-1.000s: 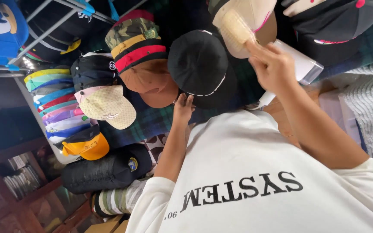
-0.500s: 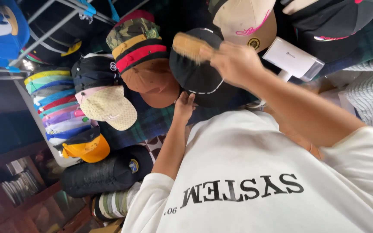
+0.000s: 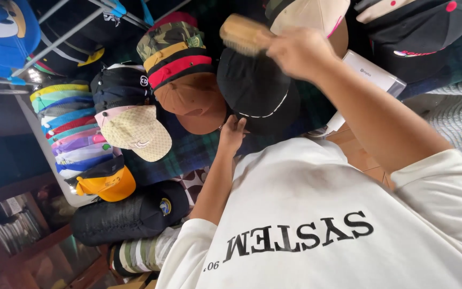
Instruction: Cleaning and maintaining a collection of hats using a brush and a hairdryer before organizing them on a rack.
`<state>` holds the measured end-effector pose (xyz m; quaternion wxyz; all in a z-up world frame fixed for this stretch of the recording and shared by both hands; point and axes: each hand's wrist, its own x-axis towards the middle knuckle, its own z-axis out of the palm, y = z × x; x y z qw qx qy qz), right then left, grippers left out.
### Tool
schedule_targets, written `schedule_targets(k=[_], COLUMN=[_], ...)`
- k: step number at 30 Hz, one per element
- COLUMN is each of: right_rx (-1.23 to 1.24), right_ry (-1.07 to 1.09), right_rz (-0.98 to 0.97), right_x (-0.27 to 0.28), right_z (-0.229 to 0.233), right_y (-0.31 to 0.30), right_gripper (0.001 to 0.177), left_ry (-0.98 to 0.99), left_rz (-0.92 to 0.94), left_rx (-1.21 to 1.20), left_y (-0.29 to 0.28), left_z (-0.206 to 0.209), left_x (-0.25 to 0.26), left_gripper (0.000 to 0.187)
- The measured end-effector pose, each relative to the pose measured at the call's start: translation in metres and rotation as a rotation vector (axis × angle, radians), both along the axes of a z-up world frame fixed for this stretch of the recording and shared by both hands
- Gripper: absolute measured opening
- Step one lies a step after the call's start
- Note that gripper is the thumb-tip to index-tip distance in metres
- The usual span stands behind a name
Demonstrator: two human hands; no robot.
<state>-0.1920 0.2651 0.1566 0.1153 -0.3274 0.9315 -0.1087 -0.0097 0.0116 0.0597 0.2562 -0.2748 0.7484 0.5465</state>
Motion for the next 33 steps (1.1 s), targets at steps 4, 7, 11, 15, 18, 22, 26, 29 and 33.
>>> schedule_targets(k=[4, 7, 11, 15, 18, 22, 26, 29, 33], right_rx=[-0.477, -0.729, -0.545, -0.971, -1.032, -0.879, -0.825, -0.507, -0.701], right_ry=[-0.327, -0.521, -0.589, -0.852, -0.724, -0.554, -0.375, -0.733, -0.552], right_rz=[-0.651, -0.723, -0.935, -0.959, -0.873, -0.69, -0.443, -0.419, -0.318], right_x=[-0.003, 0.063, 0.156, 0.225, 0.222, 0.113, -0.004, -0.036, 0.02], right_z=[-0.02, -0.003, -0.041, -0.063, -0.087, -0.078, -0.073, -0.038, -0.058], right_y=[0.065, 0.055, 0.047, 0.073, 0.081, 0.062, 0.039, 0.044, 0.081], right_gripper=[0.043, 0.048, 0.059, 0.053, 0.05, 0.051, 0.043, 0.051, 0.046], left_ry=[0.063, 0.36, 0.342, 0.736, 0.81, 0.852, 0.874, 0.886, 0.881], left_rz=[0.04, 0.192, 0.326, 0.066, -0.068, -0.198, -0.217, -0.213, -0.163], left_rx=[0.046, 0.085, -0.068, -0.341, -0.482, -1.026, -0.967, -0.941, -0.97], left_y=[0.003, -0.011, 0.0, 0.018, 0.038, 0.071, 0.07, 0.072, 0.08], left_z=[0.002, -0.059, 0.051, 0.106, 0.109, 0.096, 0.093, 0.092, 0.099], left_x=[0.003, 0.014, -0.02, -0.067, -0.102, -0.124, -0.121, -0.122, -0.12], left_gripper=[0.028, 0.043, 0.048, 0.042, 0.037, 0.032, 0.034, 0.036, 0.037])
